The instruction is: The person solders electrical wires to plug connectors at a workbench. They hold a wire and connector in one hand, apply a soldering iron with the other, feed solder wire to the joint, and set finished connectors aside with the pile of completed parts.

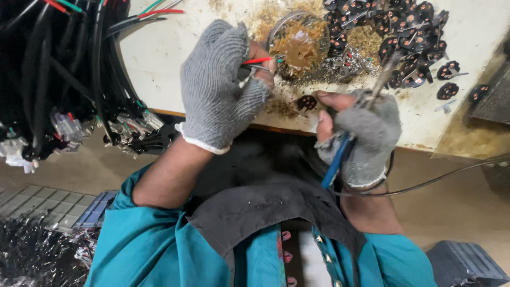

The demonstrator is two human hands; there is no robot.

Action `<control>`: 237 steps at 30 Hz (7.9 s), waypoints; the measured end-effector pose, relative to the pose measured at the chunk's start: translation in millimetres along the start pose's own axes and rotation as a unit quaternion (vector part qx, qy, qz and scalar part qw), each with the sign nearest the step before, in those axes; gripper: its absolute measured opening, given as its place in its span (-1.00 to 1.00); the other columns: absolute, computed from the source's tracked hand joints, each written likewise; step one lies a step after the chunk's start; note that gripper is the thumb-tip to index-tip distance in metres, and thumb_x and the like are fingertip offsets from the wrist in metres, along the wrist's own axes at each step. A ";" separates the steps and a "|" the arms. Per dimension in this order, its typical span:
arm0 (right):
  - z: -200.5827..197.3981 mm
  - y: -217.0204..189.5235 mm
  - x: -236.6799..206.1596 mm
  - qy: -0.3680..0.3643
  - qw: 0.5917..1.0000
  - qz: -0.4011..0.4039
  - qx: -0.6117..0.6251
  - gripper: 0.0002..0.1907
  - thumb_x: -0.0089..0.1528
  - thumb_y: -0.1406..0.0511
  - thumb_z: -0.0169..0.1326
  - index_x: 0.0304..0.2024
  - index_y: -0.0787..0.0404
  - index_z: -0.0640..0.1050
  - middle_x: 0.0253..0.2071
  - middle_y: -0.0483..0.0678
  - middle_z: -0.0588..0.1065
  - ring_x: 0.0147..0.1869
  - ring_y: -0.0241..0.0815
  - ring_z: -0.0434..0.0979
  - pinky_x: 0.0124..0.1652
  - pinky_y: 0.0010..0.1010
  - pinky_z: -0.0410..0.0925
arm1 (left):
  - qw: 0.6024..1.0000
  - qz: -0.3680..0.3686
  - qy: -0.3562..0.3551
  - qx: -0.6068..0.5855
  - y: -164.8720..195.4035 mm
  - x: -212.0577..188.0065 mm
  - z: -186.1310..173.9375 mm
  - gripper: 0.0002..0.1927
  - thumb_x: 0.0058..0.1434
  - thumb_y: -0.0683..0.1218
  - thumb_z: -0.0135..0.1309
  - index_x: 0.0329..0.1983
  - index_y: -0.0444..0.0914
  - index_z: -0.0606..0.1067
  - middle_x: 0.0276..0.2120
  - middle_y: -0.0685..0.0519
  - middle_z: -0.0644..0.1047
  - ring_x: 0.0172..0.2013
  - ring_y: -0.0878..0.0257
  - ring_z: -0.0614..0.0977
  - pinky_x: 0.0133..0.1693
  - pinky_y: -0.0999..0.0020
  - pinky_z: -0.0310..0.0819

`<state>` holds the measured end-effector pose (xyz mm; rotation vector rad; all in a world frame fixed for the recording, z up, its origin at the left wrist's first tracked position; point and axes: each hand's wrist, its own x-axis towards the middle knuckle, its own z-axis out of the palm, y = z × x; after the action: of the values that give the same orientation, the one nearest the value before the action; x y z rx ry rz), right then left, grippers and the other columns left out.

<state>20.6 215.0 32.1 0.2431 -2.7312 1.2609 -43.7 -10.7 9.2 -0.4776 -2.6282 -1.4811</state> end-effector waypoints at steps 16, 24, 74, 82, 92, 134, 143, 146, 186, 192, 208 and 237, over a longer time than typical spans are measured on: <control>-1.5 11.7 -15.7 -0.032 0.999 0.031 -0.031 -0.53 0.10 -0.05 0.41 -0.33 0.14 0.57 -0.31 -0.05 0.60 -0.18 -0.06 0.57 -0.13 -0.23 0.34 | 0.990 -0.016 -0.133 -0.033 20.8 -31.4 2.7 -0.72 -0.03 -0.07 0.32 -0.26 -0.11 0.51 -0.39 -0.02 0.42 -0.37 -0.03 0.54 -0.36 0.12 0.39; -14.4 31.8 -68.4 -0.034 0.999 0.023 -0.022 -0.59 0.14 0.04 0.36 -0.24 0.22 0.60 -0.37 -0.01 0.50 -0.22 -0.05 0.49 -0.19 -0.25 0.30 | 0.988 0.003 -0.145 0.062 23.1 -34.7 15.0 -0.72 0.06 -0.02 0.37 -0.30 -0.11 0.48 -0.40 -0.01 0.40 -0.38 -0.02 0.53 -0.37 0.06 0.35; -8.8 14.7 -58.1 -0.070 0.756 0.490 0.428 -0.74 0.17 0.45 0.22 -0.58 0.26 0.46 -0.66 -0.03 0.45 -0.61 -0.21 0.53 -0.61 -0.36 0.40 | 0.984 0.048 -0.133 0.107 24.4 -42.2 20.9 -0.69 0.07 0.02 0.34 -0.21 -0.11 0.49 -0.35 0.02 0.42 -0.36 0.01 0.55 -0.37 0.08 0.38; -3.6 34.7 -72.9 -0.233 0.821 0.444 0.272 -0.82 0.11 0.37 0.24 -0.55 0.35 0.60 -0.61 0.02 0.56 -0.53 -0.19 0.63 -0.51 -0.40 0.50 | 0.985 0.047 -0.133 0.095 23.9 -41.4 19.5 -0.67 0.07 0.03 0.34 -0.20 -0.13 0.48 -0.33 0.01 0.43 -0.34 0.00 0.55 -0.35 0.08 0.39; -1.7 34.7 -72.3 -0.234 0.811 0.454 0.286 -0.67 0.19 0.30 0.21 -0.65 0.30 0.53 -0.64 0.00 0.54 -0.57 -0.17 0.60 -0.55 -0.36 0.44 | 0.985 0.040 -0.134 0.103 27.2 -41.4 17.4 -0.67 0.03 0.05 0.36 -0.23 -0.12 0.49 -0.36 0.01 0.42 -0.37 0.01 0.55 -0.38 0.09 0.37; 26.0 8.4 -61.0 -0.058 0.966 0.200 0.150 -0.86 0.38 0.34 0.24 -0.07 0.26 0.58 -0.11 -0.09 0.60 -0.03 -0.26 0.61 0.06 -0.41 0.45 | 0.991 0.018 -0.129 0.026 43.4 -28.8 5.2 -0.69 0.11 0.00 0.25 -0.13 -0.17 0.47 -0.30 -0.02 0.46 -0.31 -0.03 0.57 -0.31 0.07 0.42; 25.4 29.6 -100.7 -0.050 0.963 0.170 0.204 -0.85 0.39 0.34 0.21 -0.06 0.29 0.54 -0.07 -0.08 0.57 -0.02 -0.26 0.61 0.03 -0.46 0.49 | 0.974 -0.055 -0.199 -0.094 39.4 -57.1 -0.5 -0.81 0.37 0.01 0.09 -0.08 -0.18 0.45 -0.23 -0.05 0.49 -0.21 -0.10 0.59 -0.18 0.03 0.44; 25.5 36.8 -104.4 -0.056 0.958 0.160 0.231 -0.88 0.42 0.36 0.19 -0.05 0.31 0.56 -0.05 -0.04 0.58 0.02 -0.23 0.64 0.05 -0.42 0.52 | 0.978 -0.023 -0.195 -0.076 37.6 -58.7 -0.5 -0.72 0.27 0.02 0.09 -0.04 -0.20 0.46 -0.20 -0.08 0.47 -0.21 -0.12 0.57 -0.19 0.02 0.43; -19.0 -23.3 -24.0 0.068 0.976 0.174 0.112 -0.80 0.33 0.38 0.30 -0.24 0.27 0.49 -0.21 0.03 0.58 -0.11 -0.25 0.63 -0.04 -0.50 0.47 | 0.998 0.038 0.001 0.045 15.7 -5.2 -15.5 -0.77 0.22 -0.27 0.26 -0.21 -0.24 0.42 -0.24 -0.04 0.40 -0.15 0.06 0.48 -0.14 0.19 0.43; -9.8 -18.3 -24.8 0.024 0.988 0.143 0.056 -0.89 0.42 0.41 0.30 -0.15 0.35 0.62 -0.20 0.02 0.61 -0.08 -0.21 0.63 0.02 -0.48 0.47 | 0.996 0.046 -0.009 0.077 9.3 2.4 -1.1 -0.71 0.20 -0.18 0.37 -0.23 -0.21 0.43 -0.24 0.00 0.40 -0.17 0.07 0.50 -0.23 0.22 0.41; 4.3 8.3 -50.5 -0.040 0.972 0.147 0.178 -0.65 0.28 0.33 0.33 0.07 0.15 0.53 -0.10 -0.04 0.57 -0.04 -0.22 0.61 -0.14 -0.41 0.49 | 0.946 -0.051 -0.239 -0.213 34.9 -27.9 -25.6 -0.83 0.20 -0.03 0.25 -0.34 -0.16 0.49 -0.37 0.06 0.45 -0.25 0.10 0.53 -0.18 0.27 0.44; 6.8 15.4 -19.9 -0.053 0.984 -0.155 -0.072 -0.70 0.10 0.36 0.43 -0.33 0.13 0.50 -0.19 -0.05 0.63 -0.24 0.03 0.64 -0.32 -0.18 0.37 | 0.992 0.048 -0.118 0.025 17.6 -56.4 13.5 -0.76 0.21 -0.18 0.28 -0.09 -0.26 0.50 -0.08 -0.09 0.53 -0.10 -0.10 0.59 -0.10 0.06 0.52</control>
<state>36.7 221.5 12.8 0.7069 -2.7137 0.9897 16.2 -3.6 3.8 -0.8066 -2.7632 -1.4060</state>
